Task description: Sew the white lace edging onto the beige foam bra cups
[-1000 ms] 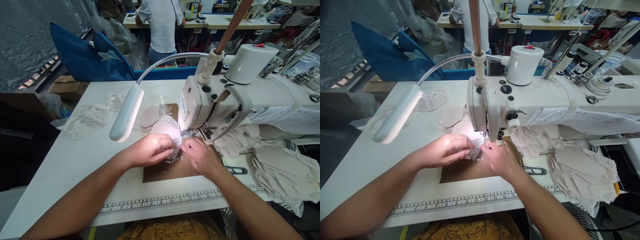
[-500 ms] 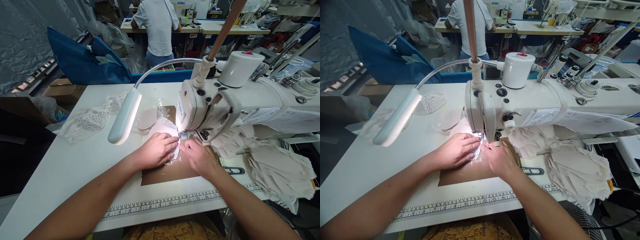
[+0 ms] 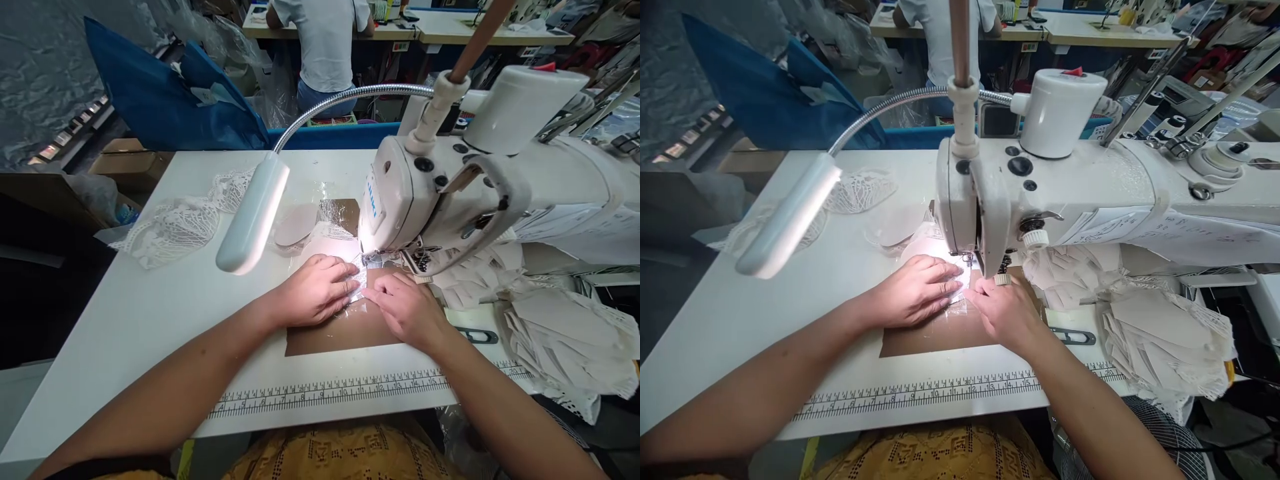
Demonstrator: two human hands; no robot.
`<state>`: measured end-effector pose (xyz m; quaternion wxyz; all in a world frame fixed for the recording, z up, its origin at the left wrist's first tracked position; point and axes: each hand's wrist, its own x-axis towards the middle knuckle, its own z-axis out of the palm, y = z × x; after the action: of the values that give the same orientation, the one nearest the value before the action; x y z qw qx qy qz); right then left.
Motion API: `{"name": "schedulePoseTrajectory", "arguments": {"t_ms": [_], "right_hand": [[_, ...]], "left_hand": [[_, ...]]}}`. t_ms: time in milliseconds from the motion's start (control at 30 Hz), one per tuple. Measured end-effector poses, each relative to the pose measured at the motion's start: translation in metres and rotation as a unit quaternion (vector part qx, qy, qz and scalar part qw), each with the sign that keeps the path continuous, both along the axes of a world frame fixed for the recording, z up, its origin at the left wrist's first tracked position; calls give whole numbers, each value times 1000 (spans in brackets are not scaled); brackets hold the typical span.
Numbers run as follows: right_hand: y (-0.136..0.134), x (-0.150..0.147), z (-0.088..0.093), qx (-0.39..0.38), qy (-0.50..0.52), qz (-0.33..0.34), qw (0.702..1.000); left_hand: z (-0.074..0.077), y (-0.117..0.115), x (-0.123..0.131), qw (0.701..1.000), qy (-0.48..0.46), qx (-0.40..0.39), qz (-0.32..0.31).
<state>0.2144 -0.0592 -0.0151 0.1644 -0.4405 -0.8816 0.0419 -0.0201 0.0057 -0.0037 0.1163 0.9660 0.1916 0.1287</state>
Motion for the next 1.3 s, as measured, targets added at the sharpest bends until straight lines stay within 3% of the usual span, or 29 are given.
{"name": "schedulePoseTrajectory", "arguments": {"t_ms": [100, 300, 533, 767, 967, 1167, 1300], "right_hand": [[-1, 0, 0, -16, -7, 12, 1000], [0, 0, 1, -11, 3, 19, 1000], [0, -1, 2, -17, 6, 15, 1000], [-1, 1, 1, -19, 9, 17, 1000], [-1, -2, 5, -25, -3, 14, 1000], [0, -9, 6, -32, -3, 4, 999], [3, -15, 3, 9, -22, 21, 1000]], "left_hand": [[2, -1, 1, 1000, -16, -17, 3], [2, -3, 7, 996, -28, -56, 69], [12, 1, 8, 981, -47, -170, 85], [10, 2, 1, 985, -14, -167, 31], [6, 3, 3, 985, -33, -150, 74], [10, 4, 3, 984, -32, -162, 68], [8, 6, 1, 981, -40, -177, 67]]}}
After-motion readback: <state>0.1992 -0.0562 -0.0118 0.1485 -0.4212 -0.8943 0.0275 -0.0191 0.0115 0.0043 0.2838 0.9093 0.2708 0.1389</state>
